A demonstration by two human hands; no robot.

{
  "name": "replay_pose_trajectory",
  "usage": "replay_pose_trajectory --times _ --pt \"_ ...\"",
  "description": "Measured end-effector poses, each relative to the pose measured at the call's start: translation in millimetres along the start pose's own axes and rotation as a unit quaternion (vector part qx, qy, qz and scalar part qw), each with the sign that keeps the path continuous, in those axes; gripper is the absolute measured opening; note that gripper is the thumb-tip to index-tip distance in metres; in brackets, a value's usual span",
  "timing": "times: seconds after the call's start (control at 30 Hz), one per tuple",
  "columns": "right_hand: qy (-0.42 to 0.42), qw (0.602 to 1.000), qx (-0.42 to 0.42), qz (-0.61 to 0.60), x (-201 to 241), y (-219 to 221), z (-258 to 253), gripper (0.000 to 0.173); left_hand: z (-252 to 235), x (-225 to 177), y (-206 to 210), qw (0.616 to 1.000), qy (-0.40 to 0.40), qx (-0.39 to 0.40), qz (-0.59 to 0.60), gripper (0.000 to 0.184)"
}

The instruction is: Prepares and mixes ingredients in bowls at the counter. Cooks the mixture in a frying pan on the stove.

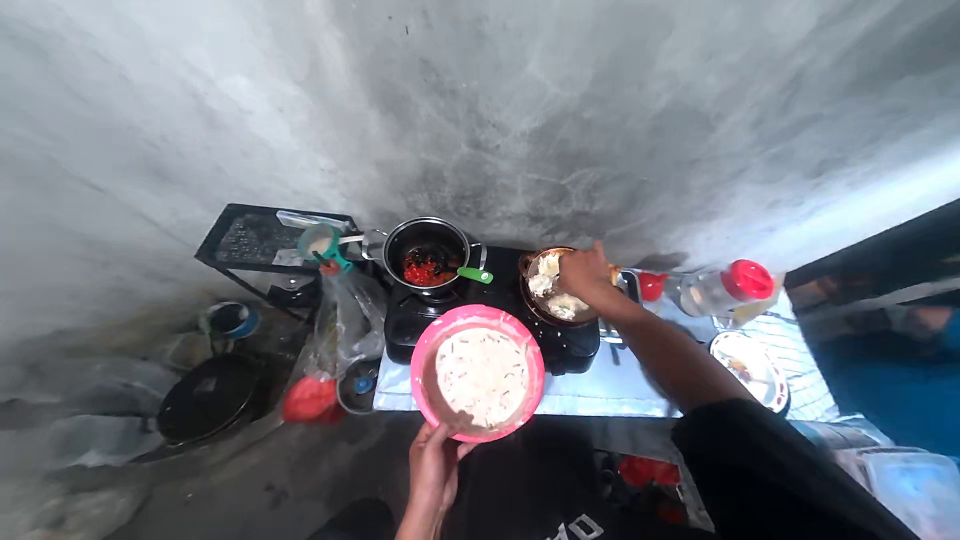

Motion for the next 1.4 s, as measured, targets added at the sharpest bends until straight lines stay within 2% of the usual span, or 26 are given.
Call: replay_pose_trajectory --times 0.13,0.5,0.83,1.1,1.27,1.4 --pt "0.002 0.998 0.043 0.044 8 -7 -11 0.034 1 -4 -6 1.000 0.012 -0.004 0.003 0.021" --pt "-0.021 0.995 0.056 0.074 15 -15 -3 0.035 5 -10 -13 1.000 0.013 -0.011 0.013 0.020" --pt "-0.071 0.990 -0.003 0.122 12 -5 -12 0.015 5 -11 -14 1.000 0.007 -0.010 0.010 0.019" --pt "-0.172 0.968 -0.142 0.111 -4 -1 -19 0.022 6 -14 -21 1.000 0.016 -0.012 0.008 0.021" --pt "-0.183 0.970 -0.134 0.086 -15 1 -20 0.023 11 -18 -34 1.000 0.023 -0.016 0.009 0.022" --pt "-0.212 0.966 -0.101 0.110 1 11 -27 0.022 14 -19 -42 0.999 0.034 -0.018 0.007 0.020"
Point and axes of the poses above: each hand's wrist, its own z-axis away from the middle knuckle, its own y-axis out of the palm, x = y × z, the point moved 6 cm from there along -z, towards the middle knuckle, and after that the axes turned 1 degree about y, right-handed, at the moved point
